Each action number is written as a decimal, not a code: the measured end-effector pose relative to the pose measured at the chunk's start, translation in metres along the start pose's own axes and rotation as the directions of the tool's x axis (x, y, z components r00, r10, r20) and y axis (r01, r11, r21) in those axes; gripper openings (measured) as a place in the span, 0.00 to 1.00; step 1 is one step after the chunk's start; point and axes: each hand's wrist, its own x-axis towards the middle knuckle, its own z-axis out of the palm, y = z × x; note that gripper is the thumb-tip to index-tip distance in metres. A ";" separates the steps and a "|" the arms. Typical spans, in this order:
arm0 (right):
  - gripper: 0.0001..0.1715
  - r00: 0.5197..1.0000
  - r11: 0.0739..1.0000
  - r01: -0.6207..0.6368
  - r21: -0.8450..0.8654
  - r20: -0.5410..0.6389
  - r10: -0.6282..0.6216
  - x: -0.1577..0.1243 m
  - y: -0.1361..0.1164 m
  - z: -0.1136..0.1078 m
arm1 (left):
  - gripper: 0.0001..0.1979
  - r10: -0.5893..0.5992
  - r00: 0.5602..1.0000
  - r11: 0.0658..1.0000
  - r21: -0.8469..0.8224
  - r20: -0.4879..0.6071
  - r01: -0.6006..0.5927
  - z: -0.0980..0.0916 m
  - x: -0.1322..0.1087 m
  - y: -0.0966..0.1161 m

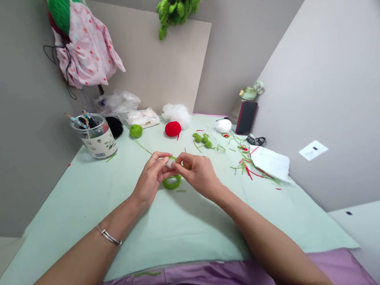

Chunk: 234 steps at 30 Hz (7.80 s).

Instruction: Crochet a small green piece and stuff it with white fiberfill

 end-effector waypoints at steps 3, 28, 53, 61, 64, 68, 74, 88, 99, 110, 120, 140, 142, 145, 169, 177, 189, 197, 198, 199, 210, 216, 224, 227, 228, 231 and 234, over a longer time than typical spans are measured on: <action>0.16 1.000 0.999 -0.020 0.043 -0.009 0.020 0.002 0.004 -0.002 | 0.15 0.011 0.999 1.000 0.012 0.031 -0.011 0.001 -0.002 0.000; 0.12 1.000 0.988 0.014 -0.153 0.001 -0.014 -0.001 -0.003 0.006 | 0.15 0.006 1.000 0.999 0.039 0.007 -0.006 -0.001 0.004 -0.007; 0.12 0.977 0.976 0.193 0.101 -0.111 -0.182 0.001 0.002 -0.012 | 0.16 0.129 0.988 0.988 0.095 -0.081 -0.122 -0.011 0.016 -0.009; 0.17 0.998 0.629 -0.033 0.777 0.063 -0.026 0.004 0.003 -0.016 | 0.14 0.137 0.989 0.979 0.158 -0.056 -0.127 -0.010 0.013 -0.007; 0.17 0.996 0.766 -0.085 0.638 0.070 0.052 0.006 0.006 -0.011 | 0.15 0.159 0.986 0.975 0.164 -0.048 -0.150 -0.007 0.011 -0.007; 0.20 0.987 0.834 -0.095 0.544 0.161 0.008 0.008 0.011 -0.006 | 0.16 0.204 0.978 0.969 0.152 -0.043 -0.195 -0.004 0.010 -0.011; 0.21 0.986 0.832 -0.100 0.546 0.167 0.009 0.007 0.011 -0.001 | 0.15 0.209 0.978 0.966 0.161 -0.015 -0.204 -0.006 0.010 -0.008; 0.15 0.999 0.933 -0.016 0.360 0.035 0.003 0.002 0.007 0.006 | 0.16 0.193 0.981 0.968 0.157 0.027 -0.195 -0.005 0.005 -0.004; 0.10 0.964 0.965 0.238 0.114 0.092 -0.248 -0.003 -0.005 0.011 | 0.11 0.167 0.983 0.975 0.164 -0.081 -0.152 -0.011 0.017 -0.016; 0.12 1.000 0.979 0.019 0.202 -0.014 -0.017 0.001 0.005 0.008 | 0.12 0.065 0.997 0.993 0.091 0.050 -0.069 -0.005 0.006 -0.001; 0.14 0.991 0.920 -0.021 0.390 0.132 -0.034 0.005 0.005 -0.004 | 0.16 0.064 0.996 0.980 0.186 0.062 -0.074 -0.012 0.010 -0.006; 0.21 0.998 0.883 -0.043 0.468 0.051 0.022 0.005 0.001 0.012 | 0.18 0.110 0.994 0.994 0.014 0.024 -0.110 -0.003 0.002 0.005; 0.21 0.999 0.876 -0.033 0.482 0.038 0.016 0.004 0.000 0.015 | 0.19 0.112 0.993 0.994 0.011 0.034 -0.112 -0.003 0.002 0.004; 0.20 0.999 0.874 -0.013 0.485 0.042 -0.008 0.003 0.000 0.017 | 0.18 0.132 0.991 0.991 0.016 0.013 -0.132 -0.004 0.004 -0.001; 0.18 0.993 0.990 -0.101 0.096 0.078 0.093 0.028 0.042 -0.010 | 0.12 0.219 0.974 0.975 0.060 -0.053 -0.216 -0.019 0.010 0.021; 0.06 0.963 0.952 -0.269 -0.146 -0.015 0.269 0.048 0.064 0.018 | 0.14 0.202 0.979 0.955 0.222 -0.005 -0.195 -0.016 0.008 0.010; 0.21 0.985 0.880 -0.159 0.447 0.128 0.112 0.022 0.029 -0.019 | 0.17 0.211 0.976 0.932 0.311 -0.053 -0.185 -0.023 0.013 0.009; 0.21 0.879 0.674 -0.288 0.681 0.467 -0.096 -0.001 0.008 -0.015 | 0.17 0.237 0.963 0.907 0.385 -0.127 -0.172 -0.023 0.011 0.011; 0.20 0.873 0.684 -0.291 0.669 0.478 -0.096 -0.001 0.007 -0.011 | 0.17 0.240 0.962 0.904 0.390 -0.127 -0.174 -0.022 0.011 0.011; 0.20 0.868 0.691 -0.297 0.659 0.487 -0.092 -0.002 0.007 -0.009 | 0.16 0.245 0.961 0.902 0.394 -0.127 -0.177 -0.022 0.010 0.011; 0.16 0.868 0.507 -0.427 0.749 0.497 -0.004 -0.001 -0.001 0.001 | 0.14 0.364 0.922 0.857 0.436 -0.131 -0.276 -0.021 0.011 0.002; 0.15 0.878 0.457 -0.437 0.775 0.477 0.029 -0.001 -0.008 0.003 | 0.11 0.374 0.920 0.836 0.472 -0.118 -0.280 -0.019 0.011 -0.002; 0.14 0.937 0.529 -0.322 0.785 0.344 0.060 -0.009 -0.020 0.011 | 0.12 0.315 0.946 0.849 0.471 -0.083 -0.241 -0.015 0.009 0.001; 0.12 0.974 0.709 -0.171 0.685 0.225 0.018 -0.016 -0.023 0.015 | 0.12 0.282 0.958 0.860 0.458 -0.055 -0.227 -0.016 0.008 0.004; 0.12 0.982 0.764 -0.118 0.634 0.191 -0.007 -0.018 -0.023 0.016 | 0.11 0.274 0.961 0.864 0.451 -0.048 -0.224 -0.017 0.008 0.004; 0.13 0.986 0.851 -0.022 0.525 0.155 -0.070 -0.022 -0.023 0.015 | 0.10 0.263 0.964 0.880 0.419 -0.039 -0.223 -0.018 0.008 0.006; 0.12 0.979 0.864 -0.003 0.503 0.177 -0.100 -0.021 -0.023 0.010 | 0.10 0.272 0.961 0.896 0.376 -0.044 -0.237 -0.019 0.009 0.007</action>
